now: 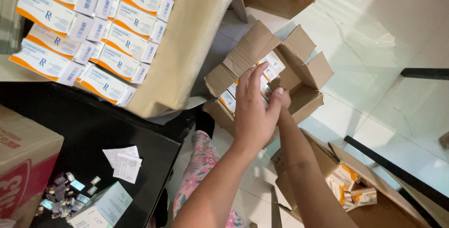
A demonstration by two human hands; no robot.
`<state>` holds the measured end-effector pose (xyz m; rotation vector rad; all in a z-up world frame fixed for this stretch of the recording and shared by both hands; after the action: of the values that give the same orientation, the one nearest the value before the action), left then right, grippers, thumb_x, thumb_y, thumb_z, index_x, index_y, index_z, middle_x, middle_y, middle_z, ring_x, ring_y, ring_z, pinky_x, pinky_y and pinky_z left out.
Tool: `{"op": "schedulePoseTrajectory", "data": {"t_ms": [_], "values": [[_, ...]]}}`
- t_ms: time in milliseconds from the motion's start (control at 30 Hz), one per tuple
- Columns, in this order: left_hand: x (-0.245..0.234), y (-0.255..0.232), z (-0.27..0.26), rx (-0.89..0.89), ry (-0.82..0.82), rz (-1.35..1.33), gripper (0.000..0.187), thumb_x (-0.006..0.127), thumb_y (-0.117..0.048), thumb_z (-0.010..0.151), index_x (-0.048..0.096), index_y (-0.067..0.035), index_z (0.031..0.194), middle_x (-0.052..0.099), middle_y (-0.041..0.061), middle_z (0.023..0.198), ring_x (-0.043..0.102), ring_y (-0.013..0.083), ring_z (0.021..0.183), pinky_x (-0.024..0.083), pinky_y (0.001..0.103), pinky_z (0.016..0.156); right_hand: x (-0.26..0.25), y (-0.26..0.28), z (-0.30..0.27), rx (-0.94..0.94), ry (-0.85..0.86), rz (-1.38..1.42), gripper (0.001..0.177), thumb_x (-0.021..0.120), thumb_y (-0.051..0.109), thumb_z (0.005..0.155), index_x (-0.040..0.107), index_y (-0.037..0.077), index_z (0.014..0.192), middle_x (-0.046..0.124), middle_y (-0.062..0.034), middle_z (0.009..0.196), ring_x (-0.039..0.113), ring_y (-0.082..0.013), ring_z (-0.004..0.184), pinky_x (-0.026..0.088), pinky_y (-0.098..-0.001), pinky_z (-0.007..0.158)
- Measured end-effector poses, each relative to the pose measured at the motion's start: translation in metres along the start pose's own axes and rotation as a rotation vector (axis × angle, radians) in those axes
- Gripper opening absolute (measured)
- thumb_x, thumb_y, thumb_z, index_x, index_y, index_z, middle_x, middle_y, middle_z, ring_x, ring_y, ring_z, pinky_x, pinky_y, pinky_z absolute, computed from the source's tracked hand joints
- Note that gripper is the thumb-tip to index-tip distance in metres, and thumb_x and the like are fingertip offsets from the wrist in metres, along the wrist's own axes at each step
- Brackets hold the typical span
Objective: The person transfers small white and orange boxes from a plastic chair into a cardboard box on the floor, arranging them in neat rows. The person then briefly handles small foil-wrapped items from a separate box.
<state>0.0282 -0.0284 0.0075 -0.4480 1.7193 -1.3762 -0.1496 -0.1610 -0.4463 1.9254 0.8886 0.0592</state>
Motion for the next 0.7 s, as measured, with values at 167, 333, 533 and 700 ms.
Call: {"op": "schedulePoseTrajectory", "data": {"t_ms": [167, 333, 533, 700], "values": [[-0.003, -0.009, -0.003, -0.009, -0.021, -0.012, 0.057, 0.068, -0.018, 0.096, 0.046, -0.004, 0.147, 0.051, 0.022, 0.143, 0.049, 0.0399, 0.135, 0.041, 0.048, 0.114, -0.017, 0.019, -0.006, 0.069, 0.139, 0.123, 0.039, 0.061, 0.042, 0.095, 0.074, 0.008, 0.111, 0.074, -0.0135, 0.114, 0.067, -0.0281, 0.108, 0.052, -0.0419, 0.093], [-0.018, -0.011, 0.001, -0.015, -0.044, -0.038, 0.057, 0.068, -0.019, 0.096, 0.046, -0.005, 0.147, 0.053, 0.020, 0.144, 0.051, 0.0380, 0.136, 0.043, 0.047, 0.115, -0.050, 0.051, 0.004, -0.064, 0.275, -0.966, 0.048, 0.058, 0.047, 0.097, 0.077, 0.010, 0.121, 0.074, -0.0154, 0.128, 0.067, -0.0306, 0.125, 0.052, -0.0421, 0.106], [-0.022, -0.009, -0.004, -0.064, -0.028, -0.030, 0.058, 0.069, -0.019, 0.094, 0.047, -0.007, 0.147, 0.053, 0.020, 0.140, 0.053, 0.0384, 0.131, 0.043, 0.047, 0.112, -0.030, 0.044, -0.002, 0.234, 0.313, 0.637, 0.054, 0.044, 0.053, 0.109, 0.057, 0.015, 0.145, 0.059, -0.0077, 0.141, 0.057, -0.0257, 0.125, 0.050, -0.0377, 0.103], [-0.024, -0.006, 0.000, -0.057, -0.055, -0.028, 0.057, 0.068, -0.021, 0.096, 0.047, -0.007, 0.147, 0.053, 0.022, 0.140, 0.052, 0.0391, 0.131, 0.044, 0.047, 0.111, -0.038, 0.036, -0.002, 0.252, 0.188, -0.068, 0.059, 0.039, 0.055, 0.110, 0.061, 0.008, 0.138, 0.067, -0.0098, 0.120, 0.063, -0.0236, 0.106, 0.051, -0.0396, 0.084]]}}
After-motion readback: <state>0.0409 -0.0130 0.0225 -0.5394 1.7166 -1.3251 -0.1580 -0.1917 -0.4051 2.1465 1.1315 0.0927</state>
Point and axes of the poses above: each hand's wrist, its own z-axis towards the middle knuckle, its own x-axis out of the palm, y = z × x, the point moved 5 cm from there along z, towards the middle knuckle
